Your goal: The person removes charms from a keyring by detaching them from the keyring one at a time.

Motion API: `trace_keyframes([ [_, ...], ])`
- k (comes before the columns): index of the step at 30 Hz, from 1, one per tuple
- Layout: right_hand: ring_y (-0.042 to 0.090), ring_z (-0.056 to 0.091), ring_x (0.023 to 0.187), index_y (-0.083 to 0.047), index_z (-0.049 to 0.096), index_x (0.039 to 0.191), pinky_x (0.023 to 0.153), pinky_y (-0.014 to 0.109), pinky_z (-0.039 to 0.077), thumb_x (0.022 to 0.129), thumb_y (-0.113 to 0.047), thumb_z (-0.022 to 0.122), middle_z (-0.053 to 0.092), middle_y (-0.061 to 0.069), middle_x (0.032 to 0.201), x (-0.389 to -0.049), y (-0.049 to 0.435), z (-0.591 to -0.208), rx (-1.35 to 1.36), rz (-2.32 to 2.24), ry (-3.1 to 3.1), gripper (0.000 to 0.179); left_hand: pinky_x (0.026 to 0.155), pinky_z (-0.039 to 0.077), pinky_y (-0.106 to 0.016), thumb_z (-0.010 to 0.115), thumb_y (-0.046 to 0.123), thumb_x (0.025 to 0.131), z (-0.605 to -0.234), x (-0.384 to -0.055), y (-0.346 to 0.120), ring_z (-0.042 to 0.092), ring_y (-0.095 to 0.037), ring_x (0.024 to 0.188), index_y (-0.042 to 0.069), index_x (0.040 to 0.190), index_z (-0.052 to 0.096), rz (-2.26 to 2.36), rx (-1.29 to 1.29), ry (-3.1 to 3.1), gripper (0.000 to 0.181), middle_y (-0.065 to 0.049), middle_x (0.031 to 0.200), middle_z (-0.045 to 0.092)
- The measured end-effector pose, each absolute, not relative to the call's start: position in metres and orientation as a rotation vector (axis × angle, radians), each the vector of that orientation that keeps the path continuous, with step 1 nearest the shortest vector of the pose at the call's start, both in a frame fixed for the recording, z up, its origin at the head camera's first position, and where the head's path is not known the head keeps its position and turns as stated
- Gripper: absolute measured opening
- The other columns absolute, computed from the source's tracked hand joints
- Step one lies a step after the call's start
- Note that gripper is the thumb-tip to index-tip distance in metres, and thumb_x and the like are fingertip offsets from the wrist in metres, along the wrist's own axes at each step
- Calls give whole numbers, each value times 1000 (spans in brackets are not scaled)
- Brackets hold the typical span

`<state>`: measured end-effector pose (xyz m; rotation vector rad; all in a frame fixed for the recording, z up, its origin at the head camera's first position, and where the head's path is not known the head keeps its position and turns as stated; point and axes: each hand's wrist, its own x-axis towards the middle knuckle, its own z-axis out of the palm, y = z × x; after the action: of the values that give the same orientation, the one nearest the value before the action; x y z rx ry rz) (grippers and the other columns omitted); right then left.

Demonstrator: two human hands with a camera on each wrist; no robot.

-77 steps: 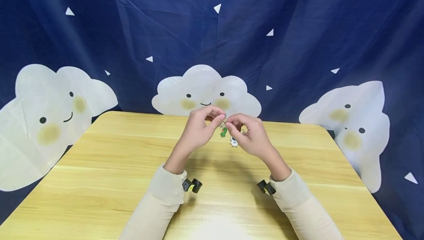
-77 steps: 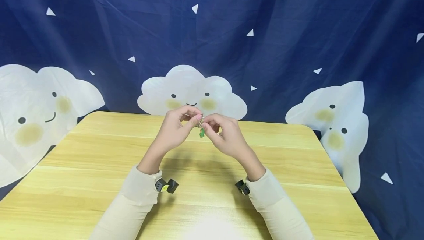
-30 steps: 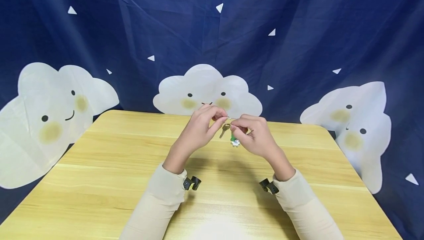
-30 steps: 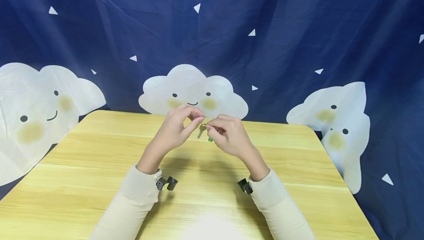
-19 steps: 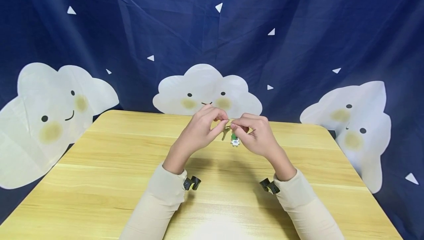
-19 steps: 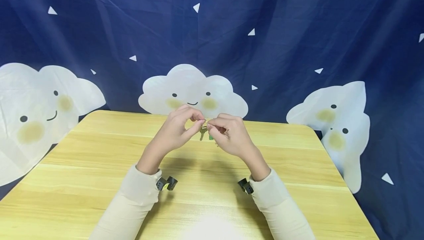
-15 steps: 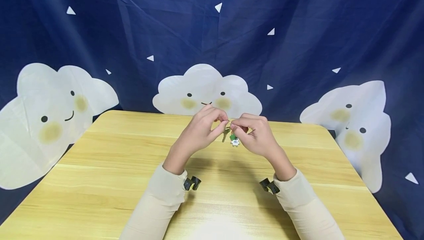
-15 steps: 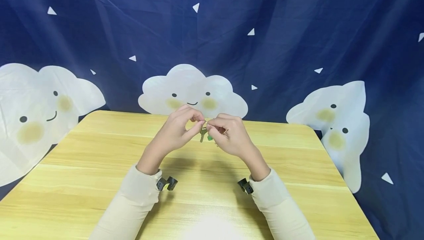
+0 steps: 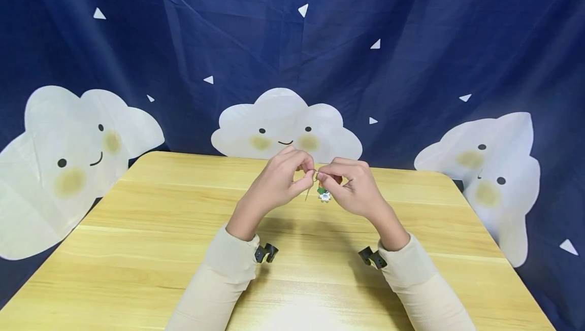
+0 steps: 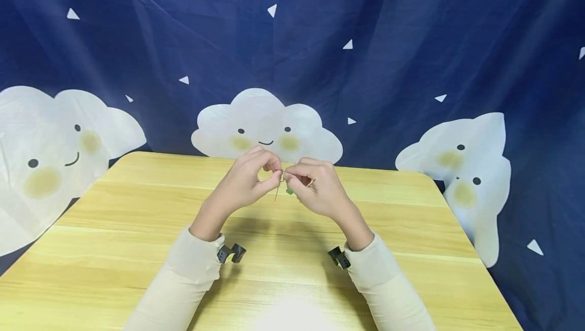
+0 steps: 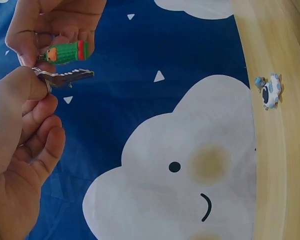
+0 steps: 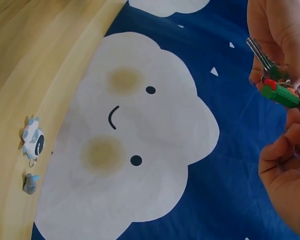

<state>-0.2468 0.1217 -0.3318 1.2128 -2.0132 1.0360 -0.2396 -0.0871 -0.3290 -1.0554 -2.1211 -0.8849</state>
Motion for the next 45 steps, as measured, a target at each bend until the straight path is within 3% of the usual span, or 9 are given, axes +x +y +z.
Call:
trace_keyframes([
  [18, 6, 49, 59, -16, 73, 76, 52, 21, 39, 86, -3, 61, 56, -11, 66, -244, 123, -329, 1239, 1045, -2063, 21, 73, 43, -28, 59, -1, 82, -330, -242, -87, 49, -17, 83, 12, 87, 50, -865, -1094, -2130, 16, -2, 80, 59],
  [30, 7, 46, 58, -17, 73, 75, 53, 21, 34, 84, 0, 60, 51, -10, 63, -248, 128, -330, 1241, 1098, -2046, 23, 82, 45, -31, 60, -1, 93, -327, -240, -90, 55, -17, 88, 8, 92, 58, -870, -1205, -2134, 10, -2, 89, 61],
  [39, 8, 46, 54, -11, 76, 76, 48, 27, 34, 85, 4, 62, 60, -9, 65, -251, 132, -330, 1217, 1289, -2070, 22, 84, 43, -32, 61, 0, 99, -323, -237, -90, 53, -18, 92, 8, 96, 59, -868, -1267, -2140, 8, -1, 92, 60],
  [45, 9, 52, 58, -6, 77, 80, 50, 25, 41, 87, 9, 63, 65, -1, 67, -251, 133, -329, 1229, 1416, -2088, 22, 83, 44, -32, 65, 1, 98, -320, -234, -89, 53, -20, 90, 7, 98, 62, -879, -1209, -2100, 7, -3, 93, 64],
])
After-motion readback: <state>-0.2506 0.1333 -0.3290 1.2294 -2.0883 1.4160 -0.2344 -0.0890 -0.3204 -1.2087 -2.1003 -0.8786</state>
